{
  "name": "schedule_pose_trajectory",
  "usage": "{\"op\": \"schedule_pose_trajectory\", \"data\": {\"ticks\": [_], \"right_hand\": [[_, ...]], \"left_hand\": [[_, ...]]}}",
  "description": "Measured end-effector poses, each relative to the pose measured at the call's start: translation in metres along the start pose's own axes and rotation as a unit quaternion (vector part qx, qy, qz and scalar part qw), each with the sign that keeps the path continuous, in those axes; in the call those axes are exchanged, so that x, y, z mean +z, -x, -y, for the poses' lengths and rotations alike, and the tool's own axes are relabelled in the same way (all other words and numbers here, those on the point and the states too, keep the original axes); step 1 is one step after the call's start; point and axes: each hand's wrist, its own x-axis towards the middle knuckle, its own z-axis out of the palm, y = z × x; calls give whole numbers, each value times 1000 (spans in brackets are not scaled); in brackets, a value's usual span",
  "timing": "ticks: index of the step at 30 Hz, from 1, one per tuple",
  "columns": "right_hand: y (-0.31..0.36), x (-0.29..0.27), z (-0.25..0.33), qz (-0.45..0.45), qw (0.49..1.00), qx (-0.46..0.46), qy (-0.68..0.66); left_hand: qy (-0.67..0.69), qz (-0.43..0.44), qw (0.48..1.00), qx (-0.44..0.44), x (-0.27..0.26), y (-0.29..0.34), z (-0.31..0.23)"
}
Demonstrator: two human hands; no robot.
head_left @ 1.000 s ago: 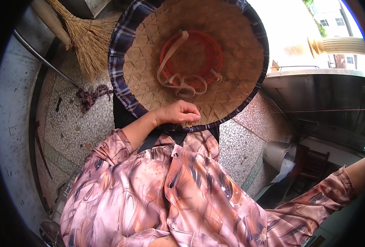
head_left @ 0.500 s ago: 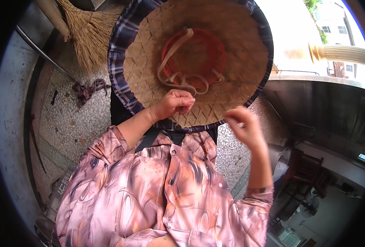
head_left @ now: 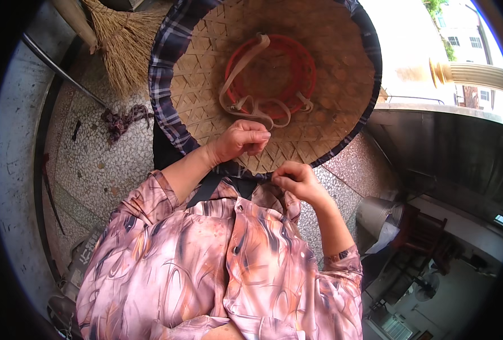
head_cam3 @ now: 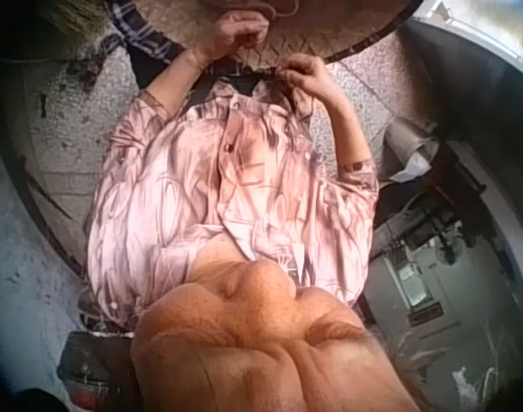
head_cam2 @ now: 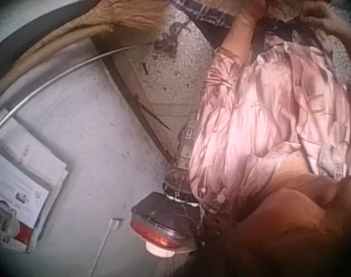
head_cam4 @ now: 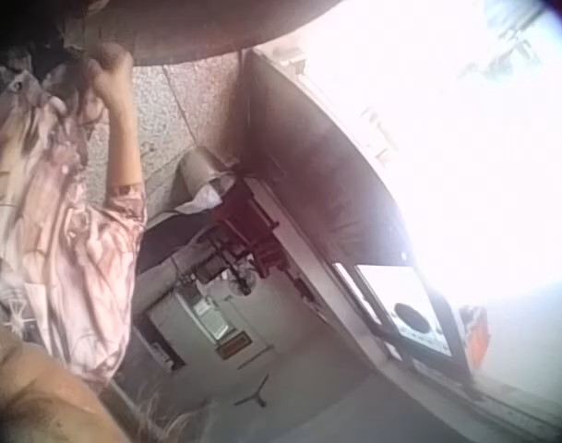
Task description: Repairing the edge of a woven bamboo hat using needle and thread.
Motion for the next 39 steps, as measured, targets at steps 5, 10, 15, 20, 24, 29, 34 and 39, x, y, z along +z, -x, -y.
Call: {"op": "schedule_pose_trajectory", "data": {"ticks": [5,10,15,20,24,29,34,39], "right_hand": [[26,-19,-13,97,882,212,-409],[35,20,14,-62,932,31,356],[41,21,20,-114,985,38,-127],[59,11,24,-57,969,221,-97],[52,23,33,-247,931,1,268],[57,25,25,-277,954,-40,108],[87,-36,38,-186,935,129,-274],[133,-149,132,-281,837,-121,-453]], "left_hand": [[15,11,1000,-5,2,-1,-1],[-1,22,999,-35,-1,0,4],[-16,8,998,-61,-1,-1,11],[-33,18,998,-58,4,0,15],[-49,-18,996,-74,7,5,7],[-58,-13,996,-71,21,7,-9],[-51,-43,996,-60,28,9,-5],[-93,-45,995,-11,60,17,-17]]}}
